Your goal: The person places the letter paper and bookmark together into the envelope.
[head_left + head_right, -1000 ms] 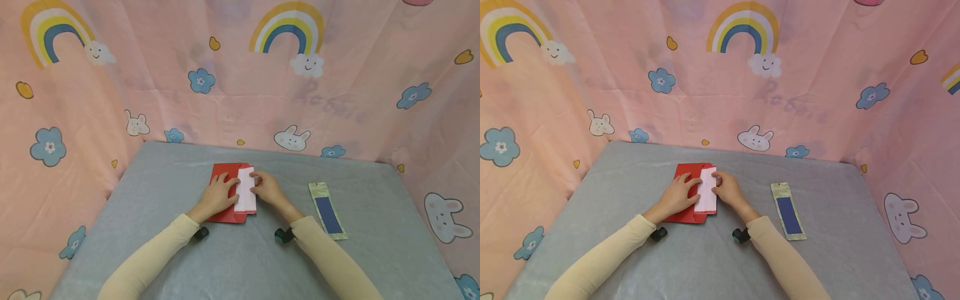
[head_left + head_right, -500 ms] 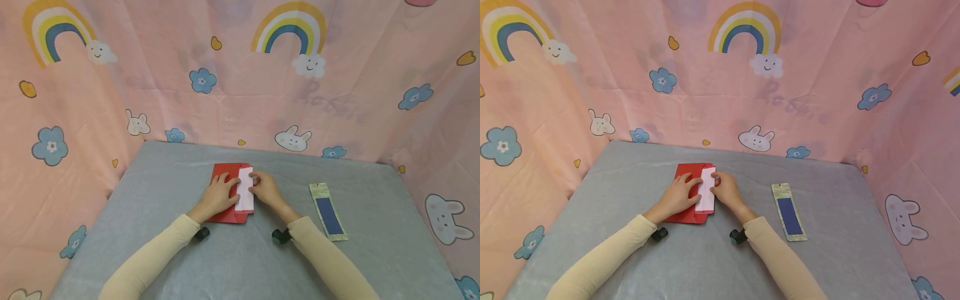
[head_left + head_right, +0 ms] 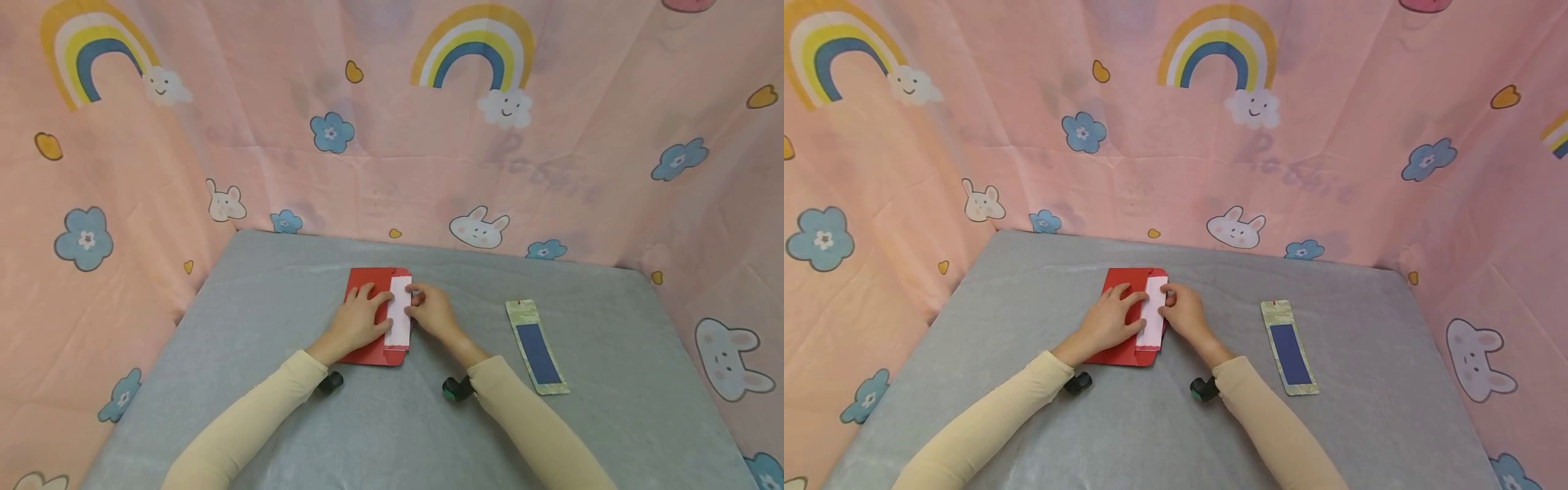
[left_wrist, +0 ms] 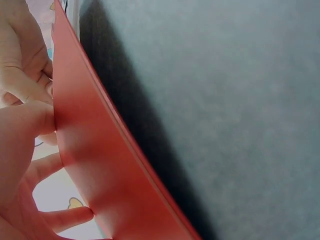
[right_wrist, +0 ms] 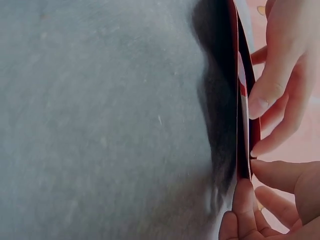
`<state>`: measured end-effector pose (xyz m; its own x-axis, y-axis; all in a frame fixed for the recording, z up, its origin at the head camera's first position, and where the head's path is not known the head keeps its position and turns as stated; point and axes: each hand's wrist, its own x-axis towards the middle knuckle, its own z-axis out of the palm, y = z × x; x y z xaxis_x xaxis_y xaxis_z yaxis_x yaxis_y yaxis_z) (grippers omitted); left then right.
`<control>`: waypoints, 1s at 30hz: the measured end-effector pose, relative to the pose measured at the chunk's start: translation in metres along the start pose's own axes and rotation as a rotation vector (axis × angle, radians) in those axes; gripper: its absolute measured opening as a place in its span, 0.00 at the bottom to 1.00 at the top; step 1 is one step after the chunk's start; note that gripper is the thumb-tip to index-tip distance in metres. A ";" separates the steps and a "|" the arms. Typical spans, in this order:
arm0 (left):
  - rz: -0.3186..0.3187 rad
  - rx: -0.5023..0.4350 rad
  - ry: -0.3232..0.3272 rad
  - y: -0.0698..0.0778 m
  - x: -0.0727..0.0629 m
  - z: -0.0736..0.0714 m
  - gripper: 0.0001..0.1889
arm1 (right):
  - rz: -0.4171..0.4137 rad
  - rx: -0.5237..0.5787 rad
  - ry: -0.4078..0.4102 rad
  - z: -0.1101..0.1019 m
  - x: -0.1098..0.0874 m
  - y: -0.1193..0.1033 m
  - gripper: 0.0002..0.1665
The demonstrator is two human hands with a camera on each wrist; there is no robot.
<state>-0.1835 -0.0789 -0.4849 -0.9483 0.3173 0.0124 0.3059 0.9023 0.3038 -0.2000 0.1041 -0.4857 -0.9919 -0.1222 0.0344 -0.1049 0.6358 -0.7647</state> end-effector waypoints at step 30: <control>-0.006 -0.001 0.001 0.002 0.001 0.000 0.29 | -0.020 -0.008 -0.040 -0.013 -0.001 0.013 0.24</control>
<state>-0.1836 -0.0773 -0.4839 -0.9502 0.3114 0.0110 0.2998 0.9041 0.3044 -0.2012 0.1221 -0.4874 -0.9861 -0.1647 0.0238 -0.1250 0.6387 -0.7592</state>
